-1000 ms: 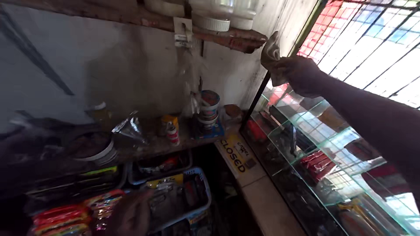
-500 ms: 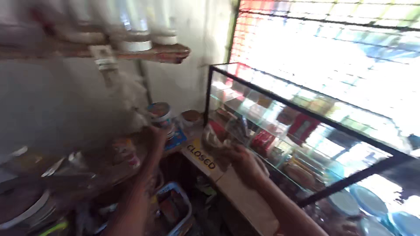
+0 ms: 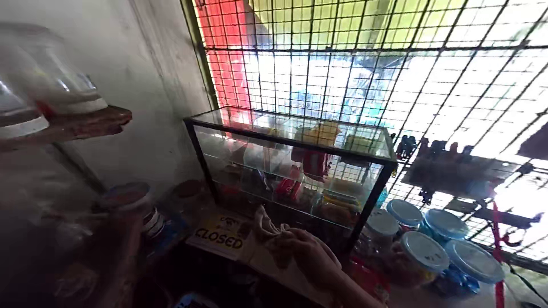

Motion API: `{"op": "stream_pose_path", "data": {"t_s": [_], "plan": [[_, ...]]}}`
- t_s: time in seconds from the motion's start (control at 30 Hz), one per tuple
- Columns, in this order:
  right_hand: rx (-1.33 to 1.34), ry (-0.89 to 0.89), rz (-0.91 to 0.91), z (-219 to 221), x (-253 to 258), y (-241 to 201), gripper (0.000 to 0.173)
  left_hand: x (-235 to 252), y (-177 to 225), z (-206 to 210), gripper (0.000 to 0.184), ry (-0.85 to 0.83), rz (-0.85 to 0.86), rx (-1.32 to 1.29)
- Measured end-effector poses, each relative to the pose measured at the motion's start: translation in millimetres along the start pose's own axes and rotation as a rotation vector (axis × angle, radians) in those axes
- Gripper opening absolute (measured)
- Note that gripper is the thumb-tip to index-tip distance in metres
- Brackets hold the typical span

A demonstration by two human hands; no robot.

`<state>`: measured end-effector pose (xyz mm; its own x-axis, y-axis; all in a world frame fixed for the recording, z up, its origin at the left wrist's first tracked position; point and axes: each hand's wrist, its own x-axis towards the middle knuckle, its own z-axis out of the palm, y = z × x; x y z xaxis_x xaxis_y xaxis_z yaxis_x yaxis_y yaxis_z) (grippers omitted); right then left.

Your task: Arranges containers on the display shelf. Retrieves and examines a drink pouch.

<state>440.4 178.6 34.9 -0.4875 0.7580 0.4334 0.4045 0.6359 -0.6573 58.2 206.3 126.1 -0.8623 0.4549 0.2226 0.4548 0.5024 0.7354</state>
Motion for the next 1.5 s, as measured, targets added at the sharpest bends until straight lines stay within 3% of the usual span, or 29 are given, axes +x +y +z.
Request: {"op": "stream_pose_path", "data": {"t_s": [0.03,0.07,0.13,0.23,0.33,0.4,0.5,0.57,0.63,0.73,0.8,0.87,0.93,1.03,1.13,1.23,1.37,1.5], "plan": [[0.013,0.031,0.005,-0.4,2.6,-2.8,0.033,31.1,-48.6,32.2,0.081,0.113,0.423,-0.122],[0.022,0.074,0.009,-1.0,6.1,-6.9,0.033,44.8,-65.4,49.4,0.093,0.107,0.624,-0.213],[0.025,0.148,0.005,-1.5,16.1,-16.6,0.034,8.4,-56.3,51.9,0.105,-0.018,0.827,-0.233],[0.055,0.223,-0.125,12.1,33.6,-24.9,0.031,-73.7,-41.4,56.5,0.105,-0.175,1.049,-0.228],[0.133,0.123,-0.243,40.5,44.2,-33.5,0.034,-142.0,-24.7,50.1,0.098,-0.380,0.904,-0.260],[0.184,0.089,-0.231,53.3,50.1,-34.8,0.038,-155.5,-27.4,52.3,0.097,-0.427,0.790,-0.276],[0.223,0.003,-0.022,47.0,65.9,-34.6,0.040,-161.8,-38.7,58.6,0.100,-0.320,0.940,-0.298],[0.241,0.053,0.068,48.1,72.1,-36.6,0.037,-166.3,-45.1,61.1,0.098,-0.323,1.035,-0.340],[0.231,0.102,0.073,55.2,67.0,-49.0,0.035,-165.3,-45.8,62.1,0.096,-0.329,1.025,-0.329],[0.240,0.087,-0.112,72.6,52.4,-64.2,0.034,-155.3,-36.8,48.7,0.065,-0.543,0.772,-0.183],[0.231,0.030,-0.163,75.1,52.6,-63.9,0.036,-150.6,-38.3,45.7,0.050,-0.596,0.833,-0.072],[0.220,0.036,-0.094,69.5,61.4,-58.1,0.033,-152.8,-44.9,51.8,0.063,-0.505,0.905,-0.183],[0.216,0.110,0.004,65.5,75.0,-41.8,0.033,-153.4,-56.5,59.5,0.094,-0.465,1.002,-0.313],[0.271,0.122,0.261,55.2,86.3,-6.9,0.032,-151.1,-51.6,49.0,0.103,-0.432,1.089,-0.454],[0.260,0.039,0.432,53.9,72.0,19.9,0.036,-123.2,-16.0,24.7,0.111,-0.363,0.871,-0.610],[0.241,-0.049,0.511,69.0,43.5,39.5,0.038,-72.7,36.3,6.6,0.102,-0.399,0.636,-0.725],[0.201,-0.042,0.624,103.9,2.2,70.2,0.040,-10.0,135.0,4.0,0.084,-0.348,0.656,-0.892],[0.302,-0.045,0.582,119.1,-21.9,83.2,0.042,37.6,219.2,23.0,0.095,-0.353,0.626,-0.869]]}}
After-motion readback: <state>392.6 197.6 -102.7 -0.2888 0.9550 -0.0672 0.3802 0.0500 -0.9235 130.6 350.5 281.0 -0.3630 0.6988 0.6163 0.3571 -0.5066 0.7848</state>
